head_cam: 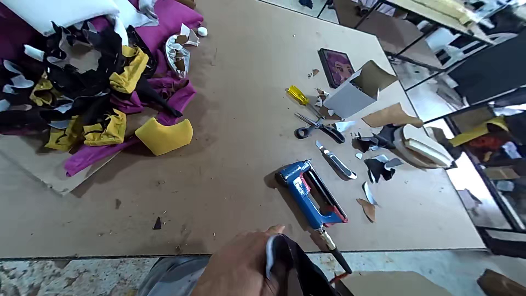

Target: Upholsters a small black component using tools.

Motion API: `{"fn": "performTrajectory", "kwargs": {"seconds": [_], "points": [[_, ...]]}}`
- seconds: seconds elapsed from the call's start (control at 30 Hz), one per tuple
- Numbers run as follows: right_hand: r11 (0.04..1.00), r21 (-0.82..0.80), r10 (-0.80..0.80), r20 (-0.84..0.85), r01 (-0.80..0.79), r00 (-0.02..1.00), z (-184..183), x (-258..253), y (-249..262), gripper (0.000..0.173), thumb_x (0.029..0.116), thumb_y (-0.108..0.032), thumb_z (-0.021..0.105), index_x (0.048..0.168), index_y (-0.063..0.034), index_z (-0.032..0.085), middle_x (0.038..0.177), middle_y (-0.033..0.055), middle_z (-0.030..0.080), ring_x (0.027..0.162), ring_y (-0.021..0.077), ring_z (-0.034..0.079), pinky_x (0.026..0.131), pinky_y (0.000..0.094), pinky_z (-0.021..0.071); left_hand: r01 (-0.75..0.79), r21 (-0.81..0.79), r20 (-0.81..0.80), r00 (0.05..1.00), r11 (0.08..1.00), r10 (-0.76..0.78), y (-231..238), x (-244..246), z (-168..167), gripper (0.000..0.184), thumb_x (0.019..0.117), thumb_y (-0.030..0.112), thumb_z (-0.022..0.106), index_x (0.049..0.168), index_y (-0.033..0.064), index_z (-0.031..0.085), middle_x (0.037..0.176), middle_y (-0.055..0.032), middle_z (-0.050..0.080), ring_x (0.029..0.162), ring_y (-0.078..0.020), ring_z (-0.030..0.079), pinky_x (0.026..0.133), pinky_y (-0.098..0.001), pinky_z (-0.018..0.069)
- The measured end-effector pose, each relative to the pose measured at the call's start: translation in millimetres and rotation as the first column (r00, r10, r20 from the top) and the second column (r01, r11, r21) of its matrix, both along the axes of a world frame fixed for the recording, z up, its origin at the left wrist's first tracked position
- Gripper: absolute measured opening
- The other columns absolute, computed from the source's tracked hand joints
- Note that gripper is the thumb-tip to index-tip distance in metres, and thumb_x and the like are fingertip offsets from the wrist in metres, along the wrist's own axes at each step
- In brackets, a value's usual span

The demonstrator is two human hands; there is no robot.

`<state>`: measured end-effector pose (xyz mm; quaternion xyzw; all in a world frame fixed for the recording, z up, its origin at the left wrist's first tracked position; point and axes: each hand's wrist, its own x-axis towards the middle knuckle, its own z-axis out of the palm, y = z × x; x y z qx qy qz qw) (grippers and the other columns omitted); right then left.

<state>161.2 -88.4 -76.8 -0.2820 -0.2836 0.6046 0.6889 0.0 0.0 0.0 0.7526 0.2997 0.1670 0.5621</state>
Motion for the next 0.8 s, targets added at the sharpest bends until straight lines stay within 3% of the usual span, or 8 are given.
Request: {"fn": "performTrajectory", "kwargs": {"seconds": [0.1, 0.2, 0.33, 0.43, 0.53, 0.6, 0.7, 0.8], "points": [[0.978, -0.200, 0.103, 0.237, -0.055, 0.966, 65, 22, -15, 0.063, 0.0990, -0.070, 0.031, 0.120, -0.0257, 0.071, 0.115, -0.0137, 0.073, 0.109, -0.0049, 0.064, 0.096, 0.0189, 0.0502, -0.010, -0.137, 0.075, 0.997, 0.991, 0.021, 13, -2, -1, 0.039, 0.1104, 0.024, 0.041, 0.125, 0.0011, 0.070, 0.111, -0.0112, 0.075, 0.103, -0.0160, 0.072, 0.089, -0.0411, 0.0574], [0.986, -0.161, 0.120, 0.514, -0.042, 0.849, 71, 38, -34, 0.082, 0.0927, -0.080, 0.038, 0.143, -0.0170, 0.057, 0.137, -0.0102, 0.063, 0.127, 0.0000, 0.055, 0.109, 0.0245, 0.0439, 0.116, -0.161, 0.120, 0.988, 0.980, -0.097, 30, -2, 0, 0.047, 0.1118, 0.032, 0.035, 0.120, 0.0032, 0.072, 0.102, -0.0100, 0.074, 0.098, -0.0153, 0.070, 0.083, -0.0411, 0.0550], [0.950, -0.217, 0.016, 0.752, 0.224, 0.659, 86, 32, -36, 0.051, 0.0921, -0.048, 0.070, 0.125, -0.0093, 0.066, 0.114, -0.0109, 0.071, 0.104, -0.0024, 0.064, 0.092, 0.0235, 0.0547, 0.309, -0.467, 0.395, 0.911, 0.828, -0.118, 45, -12, -13, 0.056, 0.1103, 0.042, 0.031, 0.148, 0.0073, 0.054, 0.139, -0.0056, 0.064, 0.127, -0.0113, 0.061, 0.108, -0.0364, 0.0503], [0.937, -0.170, -0.087, 0.733, 0.305, 0.675, 68, 25, -24, 0.035, 0.0942, -0.025, 0.070, 0.125, -0.0078, 0.067, 0.109, -0.0081, 0.074, 0.097, 0.0008, 0.068, 0.087, 0.0261, 0.0587, 0.345, -0.594, 0.488, 0.873, 0.727, -0.015, 47, -25, -33, 0.053, 0.1006, 0.035, 0.056, 0.144, 0.0048, 0.051, 0.132, -0.0066, 0.065, 0.116, -0.0141, 0.064, 0.098, -0.0363, 0.0547], [0.971, -0.001, -0.158, 0.743, 0.237, 0.651, 38, 21, 18, 0.034, 0.0963, -0.026, 0.068, 0.130, -0.0207, 0.068, 0.123, -0.0076, 0.072, 0.113, 0.0049, 0.067, 0.098, 0.0285, 0.0565, -0.029, -0.126, 0.353, 0.933, 0.992, 0.072, 47, -30, -32, 0.040, 0.0967, 0.020, 0.070, 0.131, -0.0002, 0.063, 0.122, -0.0076, 0.070, 0.111, -0.0107, 0.068, 0.097, -0.0322, 0.0585], [0.965, 0.150, -0.228, 0.889, 0.216, 0.398, 9, 34, 48, 0.034, 0.0996, -0.020, 0.061, 0.133, -0.0127, 0.065, 0.135, 0.0047, 0.067, 0.129, 0.0174, 0.061, 0.110, 0.0395, 0.0516, -0.277, 0.452, 0.304, 0.942, 0.848, 0.145, 55, -29, -54, 0.028, 0.1022, 0.023, 0.060, 0.127, 0.0150, 0.070, 0.123, -0.0021, 0.071, 0.117, -0.0101, 0.065, 0.099, -0.0293, 0.0562], [0.864, 0.191, -0.056, 0.956, 0.465, -0.289, -21, 67, 46, 0.038, 0.0909, -0.014, 0.065, 0.128, -0.0066, 0.069, 0.131, 0.0140, 0.067, 0.121, 0.0319, 0.066, 0.095, 0.0533, 0.0571, -0.134, 0.858, 0.060, 0.985, 0.496, 0.162, 63, -34, -119, 0.034, 0.1016, 0.019, 0.048, 0.130, 0.0281, 0.064, 0.136, 0.0038, 0.065, 0.127, -0.0195, 0.058, 0.101, -0.0411, 0.0467], [0.798, 0.125, 0.164, 0.896, 0.589, -0.412, -50, 101, 23, 0.050, 0.0886, -0.022, 0.067, 0.135, -0.0054, 0.064, 0.136, 0.0241, 0.061, 0.122, 0.0459, 0.061, 0.095, 0.0630, 0.0525, 0.114, 0.862, -0.215, 0.965, 0.493, 0.152, 54, -39, -163, 0.041, 0.0971, 0.044, 0.045, 0.128, 0.0306, 0.068, 0.140, 0.0053, 0.063, 0.128, -0.0207, 0.057, 0.103, -0.0505, 0.0411]]}}
